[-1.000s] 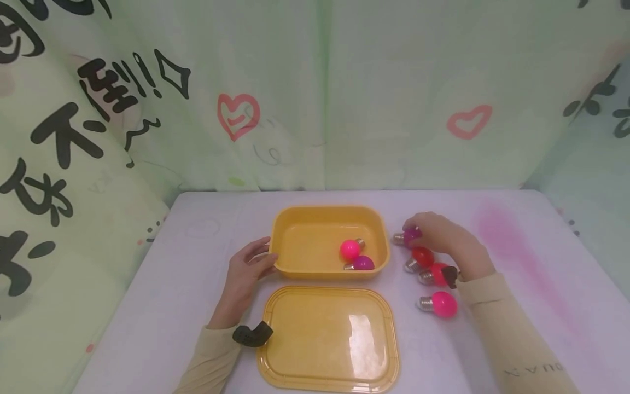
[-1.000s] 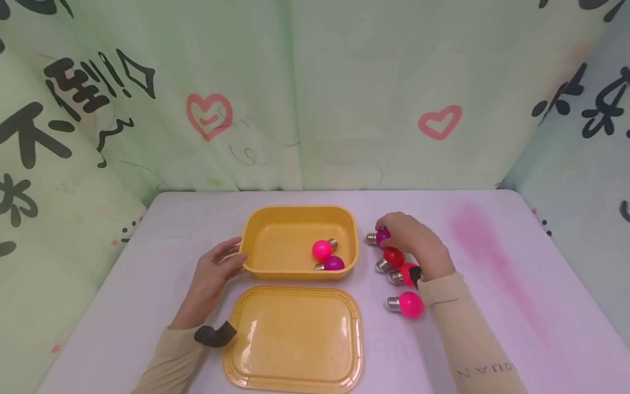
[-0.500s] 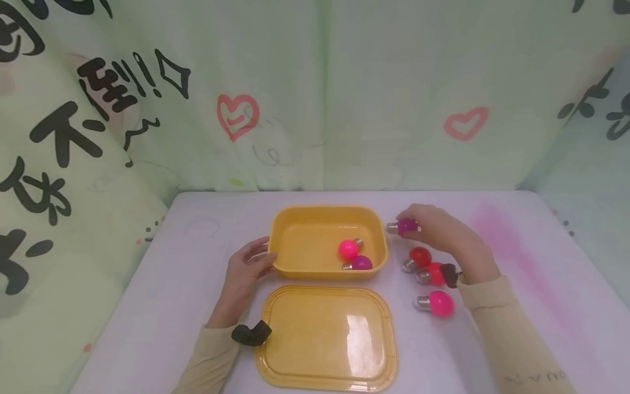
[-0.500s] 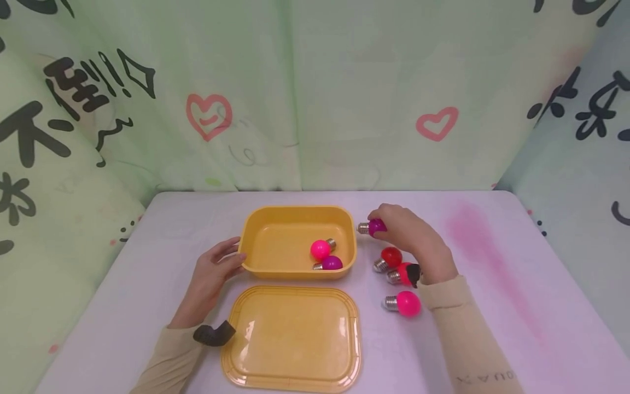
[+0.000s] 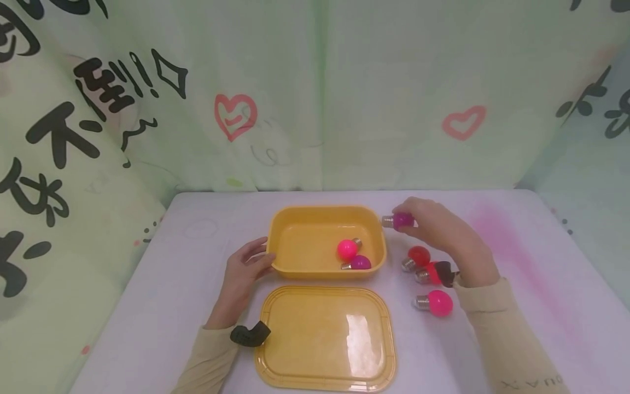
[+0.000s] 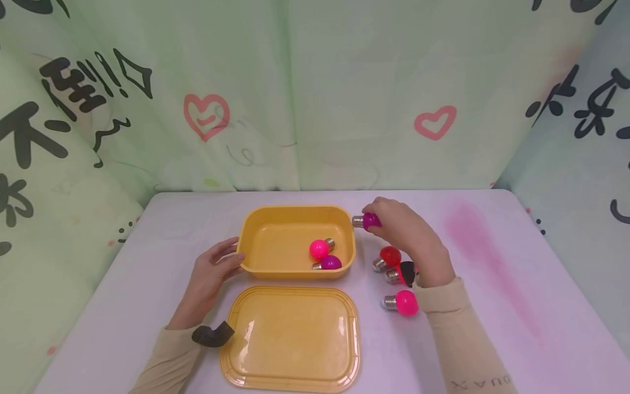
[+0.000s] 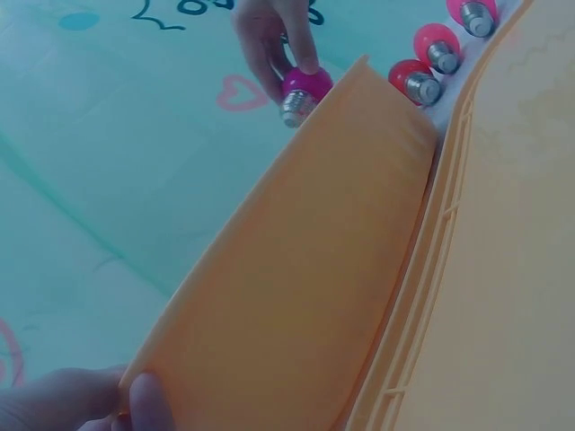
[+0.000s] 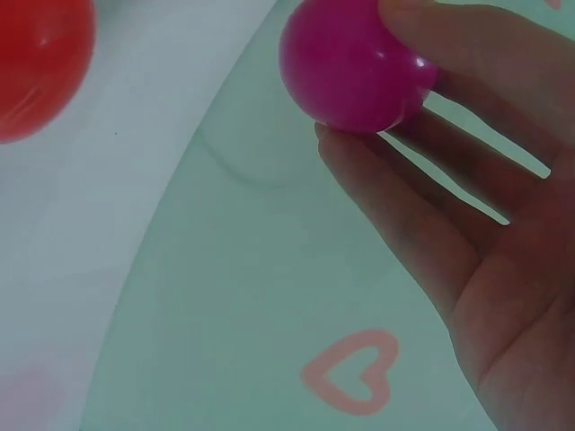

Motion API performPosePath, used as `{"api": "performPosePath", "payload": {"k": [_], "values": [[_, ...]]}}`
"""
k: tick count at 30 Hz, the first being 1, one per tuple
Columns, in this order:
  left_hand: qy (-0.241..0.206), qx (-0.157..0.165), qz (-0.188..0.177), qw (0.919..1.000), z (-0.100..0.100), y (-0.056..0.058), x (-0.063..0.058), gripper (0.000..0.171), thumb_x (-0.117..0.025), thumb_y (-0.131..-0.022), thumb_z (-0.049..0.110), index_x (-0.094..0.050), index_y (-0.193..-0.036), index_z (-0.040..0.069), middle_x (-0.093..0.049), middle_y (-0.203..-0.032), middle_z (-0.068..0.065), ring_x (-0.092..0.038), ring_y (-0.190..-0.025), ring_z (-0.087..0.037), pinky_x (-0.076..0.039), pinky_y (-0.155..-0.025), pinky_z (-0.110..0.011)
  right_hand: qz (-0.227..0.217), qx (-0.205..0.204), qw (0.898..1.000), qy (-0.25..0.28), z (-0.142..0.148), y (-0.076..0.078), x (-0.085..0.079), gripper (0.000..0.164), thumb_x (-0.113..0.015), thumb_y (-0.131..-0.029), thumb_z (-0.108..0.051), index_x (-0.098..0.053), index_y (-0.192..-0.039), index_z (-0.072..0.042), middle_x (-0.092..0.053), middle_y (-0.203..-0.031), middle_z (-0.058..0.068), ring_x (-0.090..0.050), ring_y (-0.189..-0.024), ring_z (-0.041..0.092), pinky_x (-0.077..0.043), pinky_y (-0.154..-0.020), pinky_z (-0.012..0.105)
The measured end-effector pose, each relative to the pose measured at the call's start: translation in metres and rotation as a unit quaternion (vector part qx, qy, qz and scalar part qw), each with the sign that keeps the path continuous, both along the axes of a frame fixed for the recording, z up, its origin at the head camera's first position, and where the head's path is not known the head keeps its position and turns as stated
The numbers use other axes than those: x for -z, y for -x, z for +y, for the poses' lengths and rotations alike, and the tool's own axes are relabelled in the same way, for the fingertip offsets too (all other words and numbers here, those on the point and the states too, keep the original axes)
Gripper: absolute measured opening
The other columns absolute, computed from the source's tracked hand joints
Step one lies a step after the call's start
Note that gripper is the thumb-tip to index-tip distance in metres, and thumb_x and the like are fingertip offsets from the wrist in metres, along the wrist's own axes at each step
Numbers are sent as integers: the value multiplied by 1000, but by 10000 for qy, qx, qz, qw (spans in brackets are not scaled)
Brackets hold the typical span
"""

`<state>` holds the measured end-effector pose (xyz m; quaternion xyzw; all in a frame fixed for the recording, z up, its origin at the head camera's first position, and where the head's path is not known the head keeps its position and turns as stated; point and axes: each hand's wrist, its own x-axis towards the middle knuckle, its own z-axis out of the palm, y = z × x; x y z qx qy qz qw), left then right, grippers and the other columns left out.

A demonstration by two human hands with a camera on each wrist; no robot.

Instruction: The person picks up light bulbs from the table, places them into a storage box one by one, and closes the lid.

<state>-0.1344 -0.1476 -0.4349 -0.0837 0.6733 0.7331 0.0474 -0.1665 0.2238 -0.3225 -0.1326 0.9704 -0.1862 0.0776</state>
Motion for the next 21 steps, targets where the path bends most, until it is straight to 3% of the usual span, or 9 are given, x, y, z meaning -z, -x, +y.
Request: {"api": "performPosePath", "payload": {"k": [7, 21], "values": [[62, 16, -27, 10000, 0, 0, -1, 48, -72, -90, 8, -57, -136, 6, -55, -130, -18, -66, -98, -10, -59, -81, -25, 208, -273, 9994, 14, -10, -1, -4, 43, -81, -83, -15, -65, -122, -10, -69, -111, 3, -64, -103, 24, -56, -93, 49], [54, -49, -73, 9999, 0, 1, 0, 47, -71, -91, 5, -57, -135, 6, -55, -128, -18, -66, -97, -10, -60, -80, -24, 564, -874, 9943, 222, -31, -3, 7, 36, -80, -83, -11, -70, -117, -13, -69, -107, -1, -64, -101, 18, -57, -92, 42]]}}
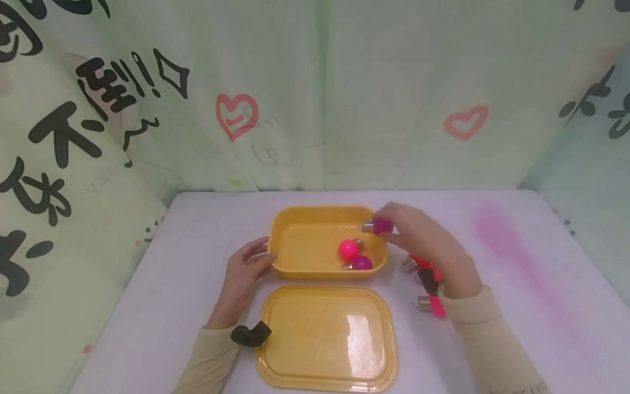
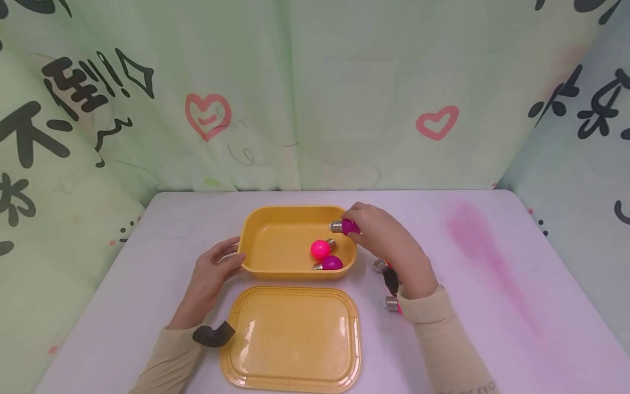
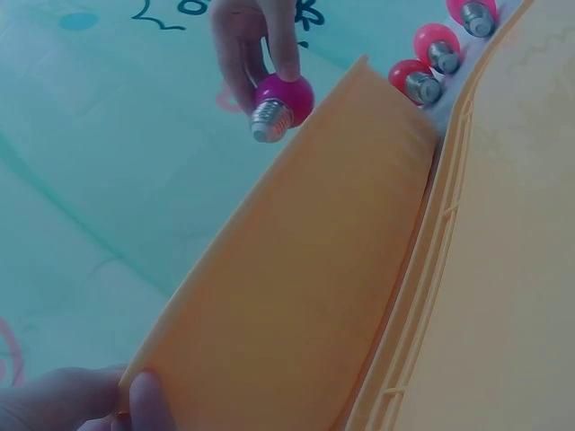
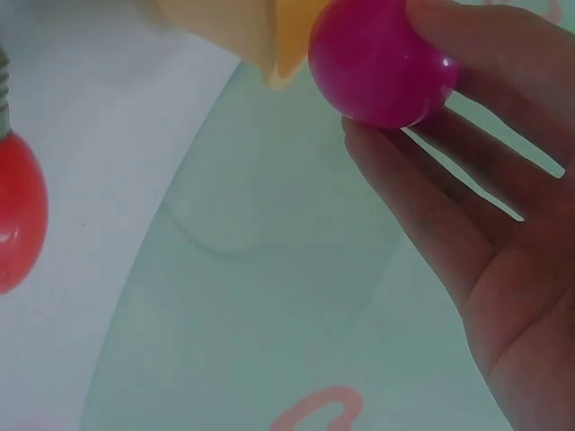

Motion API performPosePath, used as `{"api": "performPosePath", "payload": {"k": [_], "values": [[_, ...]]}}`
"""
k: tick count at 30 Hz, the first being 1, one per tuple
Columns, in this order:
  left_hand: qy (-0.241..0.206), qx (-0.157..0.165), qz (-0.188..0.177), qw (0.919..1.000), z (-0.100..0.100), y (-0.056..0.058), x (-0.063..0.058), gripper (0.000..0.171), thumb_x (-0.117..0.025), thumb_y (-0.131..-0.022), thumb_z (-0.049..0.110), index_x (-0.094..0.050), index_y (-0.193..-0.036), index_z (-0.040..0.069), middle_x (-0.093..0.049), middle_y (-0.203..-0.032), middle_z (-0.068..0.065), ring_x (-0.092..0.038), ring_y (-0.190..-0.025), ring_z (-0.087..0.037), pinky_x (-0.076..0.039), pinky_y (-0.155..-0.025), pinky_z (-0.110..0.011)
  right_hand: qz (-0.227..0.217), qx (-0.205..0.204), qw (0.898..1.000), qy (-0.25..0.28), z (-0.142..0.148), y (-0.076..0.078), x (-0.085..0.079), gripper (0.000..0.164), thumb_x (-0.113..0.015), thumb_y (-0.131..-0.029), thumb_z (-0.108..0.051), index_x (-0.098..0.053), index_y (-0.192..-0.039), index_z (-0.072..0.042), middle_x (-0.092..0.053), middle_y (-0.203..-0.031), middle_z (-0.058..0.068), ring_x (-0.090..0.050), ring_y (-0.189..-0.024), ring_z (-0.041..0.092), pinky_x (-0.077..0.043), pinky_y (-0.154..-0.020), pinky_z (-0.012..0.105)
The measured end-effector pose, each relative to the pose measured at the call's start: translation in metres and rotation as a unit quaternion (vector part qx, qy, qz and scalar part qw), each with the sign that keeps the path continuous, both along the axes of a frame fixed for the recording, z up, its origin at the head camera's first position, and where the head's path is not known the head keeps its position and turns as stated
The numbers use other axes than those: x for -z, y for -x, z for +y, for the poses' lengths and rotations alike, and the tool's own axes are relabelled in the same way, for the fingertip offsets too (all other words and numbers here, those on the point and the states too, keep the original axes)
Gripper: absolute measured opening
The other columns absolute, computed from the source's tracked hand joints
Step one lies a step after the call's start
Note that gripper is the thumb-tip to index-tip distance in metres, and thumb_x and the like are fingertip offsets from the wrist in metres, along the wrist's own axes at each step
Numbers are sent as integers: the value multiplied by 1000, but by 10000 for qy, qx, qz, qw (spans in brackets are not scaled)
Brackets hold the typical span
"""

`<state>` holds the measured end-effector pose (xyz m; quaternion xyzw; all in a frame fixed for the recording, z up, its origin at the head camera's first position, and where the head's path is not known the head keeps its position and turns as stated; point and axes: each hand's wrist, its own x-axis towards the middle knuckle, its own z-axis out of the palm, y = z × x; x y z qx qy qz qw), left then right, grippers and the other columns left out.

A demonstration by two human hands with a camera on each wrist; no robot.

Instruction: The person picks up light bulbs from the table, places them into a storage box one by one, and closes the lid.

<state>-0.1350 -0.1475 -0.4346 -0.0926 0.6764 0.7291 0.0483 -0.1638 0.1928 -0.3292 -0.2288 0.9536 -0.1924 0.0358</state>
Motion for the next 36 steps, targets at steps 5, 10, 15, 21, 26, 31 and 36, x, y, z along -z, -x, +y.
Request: {"api": "performPosePath", "payload": {"k": [5, 10, 15, 21, 26, 31, 36], "values": [[50, 0, 18, 10000, 0, 0, 0, 46, -71, -91, 6, -57, -135, 7, -55, -129, -17, -66, -98, -11, -59, -81, -24, 11, -105, 9999, 31, -7, -3, 3, 33, -80, -83, -10, -70, -114, -12, -68, -101, -2, -64, -96, 17, -57, -90, 41], [75, 6, -8, 10000, 0, 0, 1, 46, -71, -91, 6, -57, -135, 7, -55, -129, -17, -66, -98, -11, -59, -81, -24, 138, -294, 9994, 94, -13, -2, 9, 32, -79, -83, -6, -70, -114, -8, -69, -101, 0, -65, -96, 18, -57, -92, 42], [21, -12, -29, 10000, 0, 1, 1, 46, -71, -91, 7, -58, -134, 7, -55, -128, -17, -66, -98, -12, -60, -81, -25, 126, -341, 9993, 113, -17, 0, 17, 32, -80, -82, -6, -70, -113, -8, -69, -102, 1, -65, -98, 19, -57, -93, 42], [-4, 15, -43, 10000, -1, 0, 0, 47, -72, -91, 7, -57, -135, 7, -54, -128, -17, -65, -98, -12, -60, -81, -25, -102, -370, 9992, 125, -21, 0, 21, 35, -80, -82, -6, -69, -116, -7, -70, -109, 4, -66, -103, 23, -56, -94, 44], [31, 28, -51, 10000, -1, 1, -1, 47, -71, -91, 7, -57, -135, 7, -54, -129, -17, -65, -99, -13, -59, -81, -25, -411, -395, 9983, 85, -25, -1, 21, 35, -78, -85, -9, -68, -119, -7, -69, -114, 7, -66, -104, 25, -57, -93, 43], [21, 46, -54, 10000, -1, 1, -1, 47, -71, -91, 7, -57, -135, 7, -54, -129, -17, -65, -99, -13, -59, -81, -25, -375, -602, 9975, 21, -26, 2, 27, 31, -75, -87, -8, -69, -117, -5, -68, -114, 10, -64, -106, 27, -55, -95, 45], [-24, 41, -14, 10000, -1, 0, 0, 48, -72, -90, 6, -56, -136, 7, -54, -129, -17, -65, -98, -12, -60, -80, -25, -482, -622, 9969, 21, -28, 5, 30, 30, -76, -86, -9, -70, -116, -6, -68, -112, 8, -63, -104, 26, -56, -95, 44]]}}
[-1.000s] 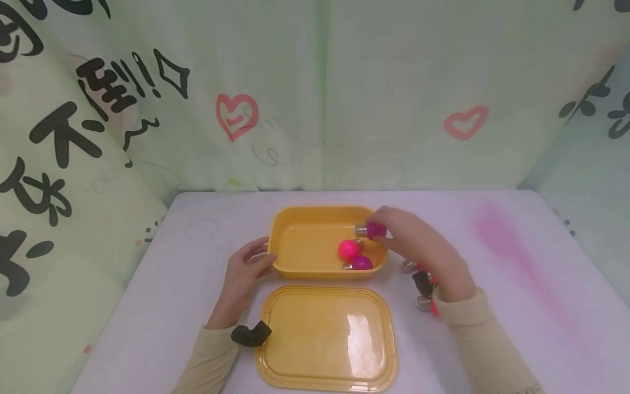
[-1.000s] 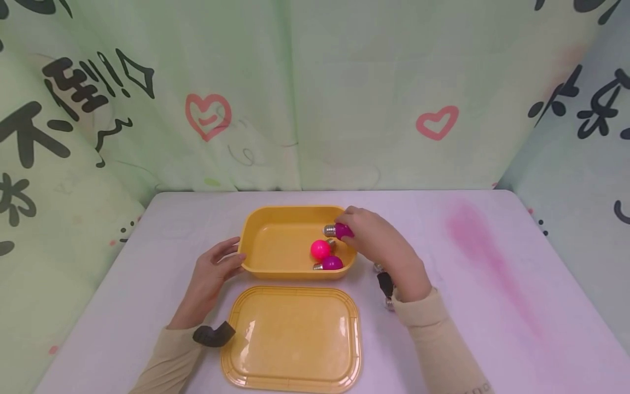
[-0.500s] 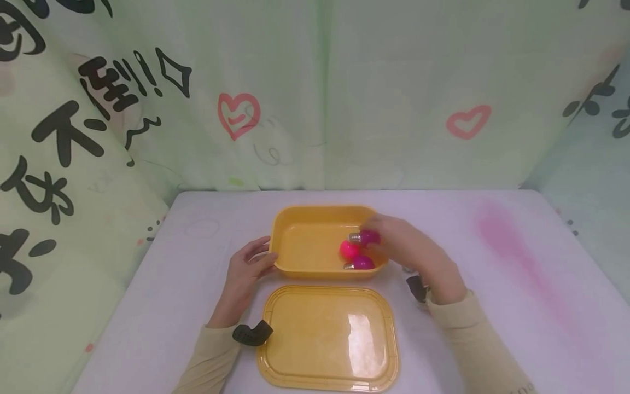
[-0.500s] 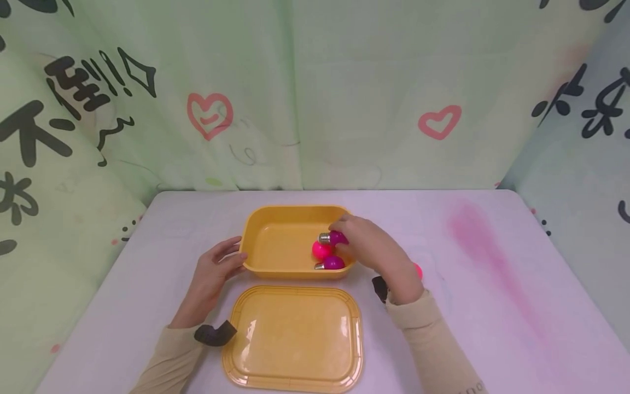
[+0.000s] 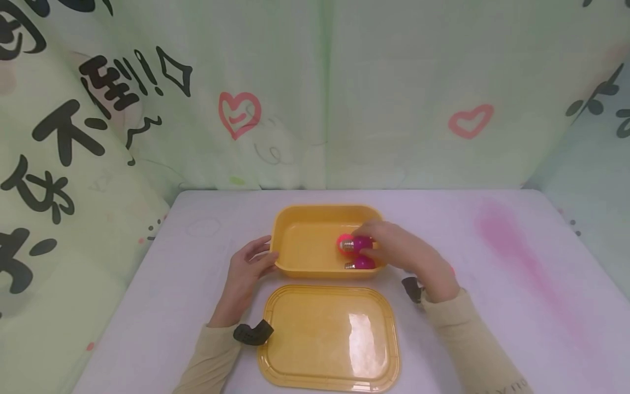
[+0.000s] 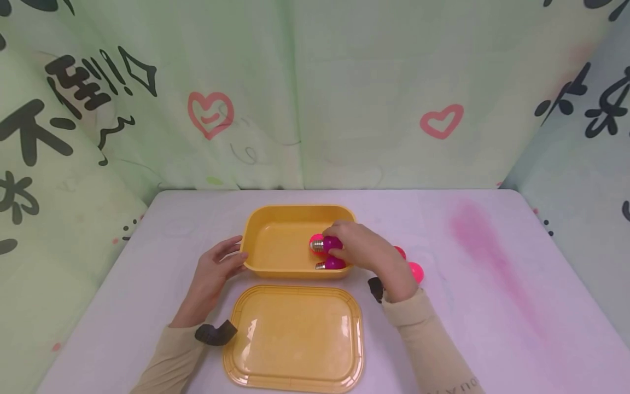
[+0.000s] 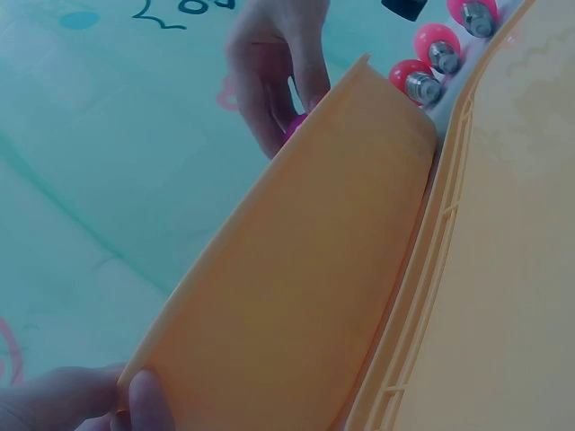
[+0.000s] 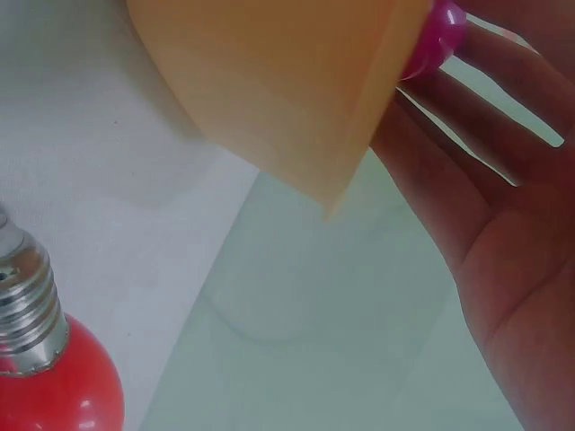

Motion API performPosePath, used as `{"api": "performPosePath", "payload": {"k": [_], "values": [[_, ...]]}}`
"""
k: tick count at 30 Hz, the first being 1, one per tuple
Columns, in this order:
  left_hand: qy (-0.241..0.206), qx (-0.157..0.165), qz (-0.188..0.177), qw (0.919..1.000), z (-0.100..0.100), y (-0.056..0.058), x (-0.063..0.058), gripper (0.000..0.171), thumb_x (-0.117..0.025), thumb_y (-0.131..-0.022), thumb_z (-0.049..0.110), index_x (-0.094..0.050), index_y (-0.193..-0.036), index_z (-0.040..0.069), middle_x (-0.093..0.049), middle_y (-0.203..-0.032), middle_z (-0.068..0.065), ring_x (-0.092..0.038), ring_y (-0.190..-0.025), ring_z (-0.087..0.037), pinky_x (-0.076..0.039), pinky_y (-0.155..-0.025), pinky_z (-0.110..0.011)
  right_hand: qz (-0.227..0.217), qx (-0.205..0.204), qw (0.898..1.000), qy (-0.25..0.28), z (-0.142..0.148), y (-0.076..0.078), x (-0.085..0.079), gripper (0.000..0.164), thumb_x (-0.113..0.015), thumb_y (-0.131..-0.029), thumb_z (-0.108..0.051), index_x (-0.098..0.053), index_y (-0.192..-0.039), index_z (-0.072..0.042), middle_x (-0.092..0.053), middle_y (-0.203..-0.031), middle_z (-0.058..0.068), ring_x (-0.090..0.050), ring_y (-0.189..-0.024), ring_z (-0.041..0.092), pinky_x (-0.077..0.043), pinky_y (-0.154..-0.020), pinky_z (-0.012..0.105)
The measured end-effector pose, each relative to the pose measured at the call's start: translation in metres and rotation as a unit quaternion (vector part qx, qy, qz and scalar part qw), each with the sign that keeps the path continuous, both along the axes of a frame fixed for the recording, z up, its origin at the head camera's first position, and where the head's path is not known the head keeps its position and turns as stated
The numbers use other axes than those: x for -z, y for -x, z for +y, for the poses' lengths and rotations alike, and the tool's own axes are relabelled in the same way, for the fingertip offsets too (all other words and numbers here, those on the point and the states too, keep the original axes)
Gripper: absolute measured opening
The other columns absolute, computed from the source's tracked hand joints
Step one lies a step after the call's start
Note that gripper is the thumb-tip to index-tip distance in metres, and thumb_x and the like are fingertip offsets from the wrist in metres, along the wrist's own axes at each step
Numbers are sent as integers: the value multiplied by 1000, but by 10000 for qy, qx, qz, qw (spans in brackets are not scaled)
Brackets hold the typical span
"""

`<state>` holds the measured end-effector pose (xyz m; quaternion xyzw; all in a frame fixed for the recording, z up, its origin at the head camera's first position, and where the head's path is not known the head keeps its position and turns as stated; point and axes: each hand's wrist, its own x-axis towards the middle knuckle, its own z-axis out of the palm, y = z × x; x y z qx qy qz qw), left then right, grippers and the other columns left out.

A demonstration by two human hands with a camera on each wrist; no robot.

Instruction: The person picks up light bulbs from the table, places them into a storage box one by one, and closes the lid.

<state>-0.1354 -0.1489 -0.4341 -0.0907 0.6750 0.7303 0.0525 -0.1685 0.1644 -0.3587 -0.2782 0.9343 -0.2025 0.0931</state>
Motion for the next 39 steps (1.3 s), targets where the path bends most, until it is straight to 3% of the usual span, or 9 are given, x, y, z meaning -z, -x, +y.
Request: {"api": "performPosePath", "payload": {"k": [10, 26, 39], "values": [[33, -40, -18, 10000, 1, 0, 0, 48, -72, -90, 5, -57, -136, 7, -54, -128, -16, -65, -97, -12, -60, -79, -25, 25, -163, 9999, 8, -4, 5, 7, 31, -73, -88, -7, -68, -119, -3, -66, -112, 11, -62, -103, 27, -55, -94, 45], [-49, -92, -17, 9999, 1, 0, 0, 47, -72, -90, 5, -58, -135, 7, -54, -127, -15, -66, -96, -12, -60, -79, -25, 475, -497, 9976, -127, -8, 14, 20, 30, -76, -86, -10, -68, -113, -2, -66, -103, 10, -62, -93, 24, -57, -90, 42], [37, -116, -23, 9999, 1, 0, 1, 46, -72, -90, 6, -58, -134, 7, -55, -127, -16, -66, -96, -12, -59, -79, -24, 386, -500, 9980, -42, -9, 19, 25, 25, -75, -87, -10, -68, -109, -2, -66, -99, 8, -62, -92, 23, -56, -91, 42]]}}
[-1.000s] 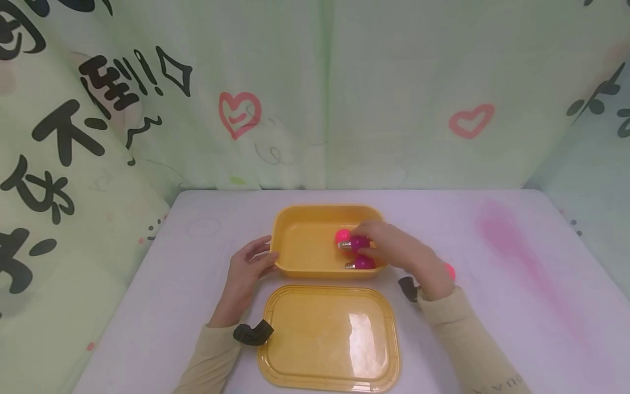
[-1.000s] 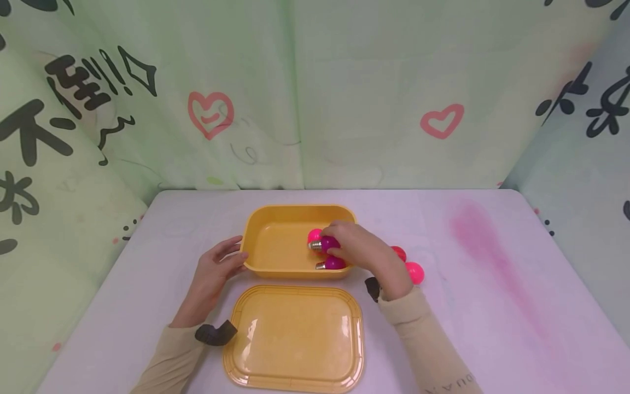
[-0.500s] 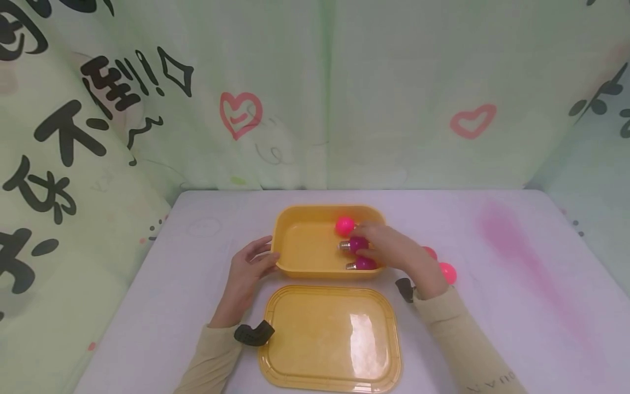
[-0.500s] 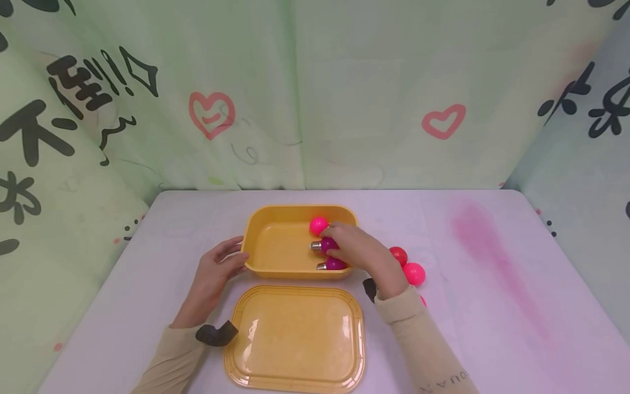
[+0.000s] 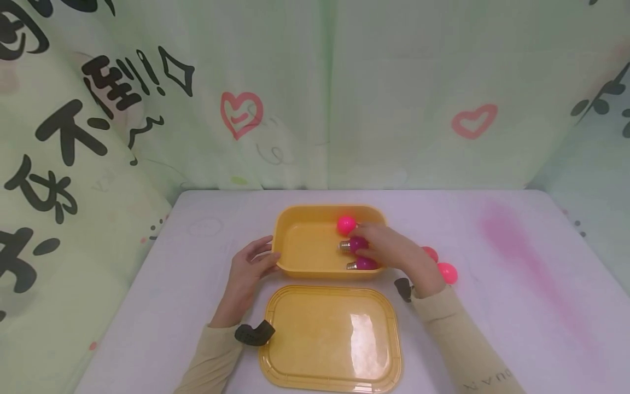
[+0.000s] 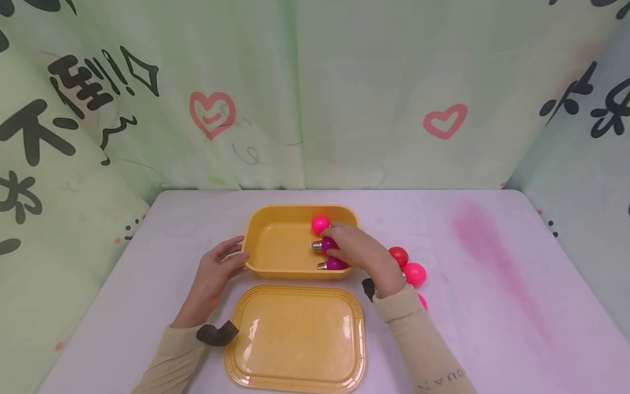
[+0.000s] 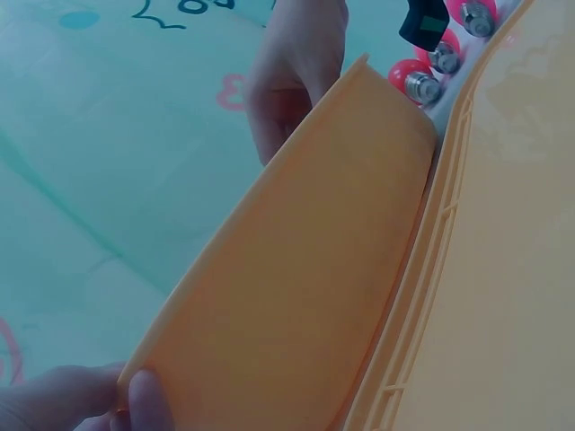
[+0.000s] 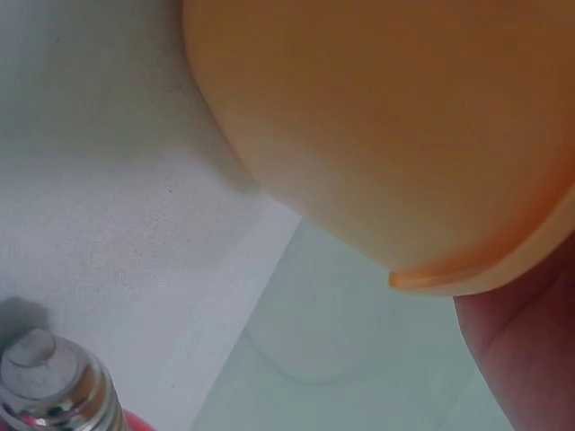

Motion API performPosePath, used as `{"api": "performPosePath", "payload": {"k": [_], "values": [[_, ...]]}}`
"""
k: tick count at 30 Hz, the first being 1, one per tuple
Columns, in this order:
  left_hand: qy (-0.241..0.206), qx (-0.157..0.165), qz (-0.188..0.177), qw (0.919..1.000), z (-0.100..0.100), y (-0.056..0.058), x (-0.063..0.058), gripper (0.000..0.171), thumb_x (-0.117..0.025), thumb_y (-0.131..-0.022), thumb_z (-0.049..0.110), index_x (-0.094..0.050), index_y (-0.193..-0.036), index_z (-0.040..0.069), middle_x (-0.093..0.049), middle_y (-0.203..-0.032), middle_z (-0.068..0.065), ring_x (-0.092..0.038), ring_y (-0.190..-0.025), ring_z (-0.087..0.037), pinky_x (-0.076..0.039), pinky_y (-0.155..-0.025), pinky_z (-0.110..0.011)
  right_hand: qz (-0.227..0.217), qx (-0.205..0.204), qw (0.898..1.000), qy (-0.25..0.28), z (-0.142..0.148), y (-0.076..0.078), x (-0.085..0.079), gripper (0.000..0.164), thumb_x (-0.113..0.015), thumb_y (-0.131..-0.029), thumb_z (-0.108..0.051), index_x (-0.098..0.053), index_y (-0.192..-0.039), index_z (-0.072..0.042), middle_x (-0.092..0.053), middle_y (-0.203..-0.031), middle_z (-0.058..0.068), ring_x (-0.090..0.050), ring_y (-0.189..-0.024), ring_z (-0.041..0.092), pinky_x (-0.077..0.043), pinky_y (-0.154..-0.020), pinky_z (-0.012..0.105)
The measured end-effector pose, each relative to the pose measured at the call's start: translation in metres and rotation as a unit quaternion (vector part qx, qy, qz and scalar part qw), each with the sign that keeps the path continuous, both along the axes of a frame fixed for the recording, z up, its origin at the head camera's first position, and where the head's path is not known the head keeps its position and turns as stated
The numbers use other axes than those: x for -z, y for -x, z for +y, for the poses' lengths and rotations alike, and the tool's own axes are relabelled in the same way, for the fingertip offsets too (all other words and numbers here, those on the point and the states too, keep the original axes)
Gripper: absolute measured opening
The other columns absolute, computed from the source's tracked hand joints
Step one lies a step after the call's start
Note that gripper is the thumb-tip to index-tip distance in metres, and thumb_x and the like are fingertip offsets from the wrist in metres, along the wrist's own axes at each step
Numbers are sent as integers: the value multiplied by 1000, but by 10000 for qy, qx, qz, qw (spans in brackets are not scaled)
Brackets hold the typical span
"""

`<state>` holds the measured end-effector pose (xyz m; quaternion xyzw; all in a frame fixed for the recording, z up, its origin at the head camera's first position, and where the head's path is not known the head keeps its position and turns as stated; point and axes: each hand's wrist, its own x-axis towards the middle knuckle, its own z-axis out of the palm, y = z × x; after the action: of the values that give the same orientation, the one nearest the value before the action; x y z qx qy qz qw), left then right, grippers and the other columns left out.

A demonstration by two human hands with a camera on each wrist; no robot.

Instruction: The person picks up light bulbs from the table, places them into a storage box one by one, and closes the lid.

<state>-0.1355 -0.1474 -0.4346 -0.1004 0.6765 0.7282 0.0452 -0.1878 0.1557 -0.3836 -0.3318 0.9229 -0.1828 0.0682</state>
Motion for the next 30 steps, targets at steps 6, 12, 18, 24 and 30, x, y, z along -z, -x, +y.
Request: {"api": "performPosePath", "payload": {"k": [6, 12, 18, 24, 30], "values": [[23, 14, -12, 10000, 0, 1, 0, 46, -71, -90, 6, -58, -135, 8, -55, -127, -16, -66, -96, -12, -59, -79, -24, -86, 34, 10000, 13, -1, 0, 0, 19, -76, -88, -13, -70, -104, -5, -65, -96, 5, -61, -90, 22, -57, -90, 41], [-83, 26, 69, 9999, 0, 0, -1, 47, -71, -90, 4, -58, -135, 6, -55, -126, -16, -66, -94, -11, -60, -78, -25, -170, 126, 9997, -88, -2, 0, -1, 15, -73, -90, -15, -69, -102, -7, -62, -93, 3, -61, -87, 19, -57, -88, 39], [-137, 48, 105, 9998, 0, 0, 0, 47, -71, -90, 3, -57, -135, 6, -55, -126, -15, -66, -94, -10, -60, -78, -25, 112, 86, 9997, -199, 1, -2, -4, 13, -70, -91, -13, -67, -102, -5, -64, -97, 7, -61, -90, 23, -56, -90, 42], [-178, 85, 105, 9998, -1, 0, 0, 48, -71, -90, 3, -56, -135, 5, -54, -125, -14, -66, -94, -10, -60, -78, -25, 103, 201, 9994, -269, 3, -9, -10, 24, -68, -92, -11, -67, -115, -4, -65, -111, 11, -62, -102, 28, -54, -97, 46], [-109, 126, 115, 9998, -2, -2, -1, 49, -72, -90, 5, -56, -136, 5, -54, -126, -15, -66, -96, -10, -59, -80, -25, 64, 365, 9992, -127, 6, -18, -19, 32, -66, -93, -11, -66, -125, -7, -64, -123, 12, -61, -114, 30, -50, -102, 48]]}}
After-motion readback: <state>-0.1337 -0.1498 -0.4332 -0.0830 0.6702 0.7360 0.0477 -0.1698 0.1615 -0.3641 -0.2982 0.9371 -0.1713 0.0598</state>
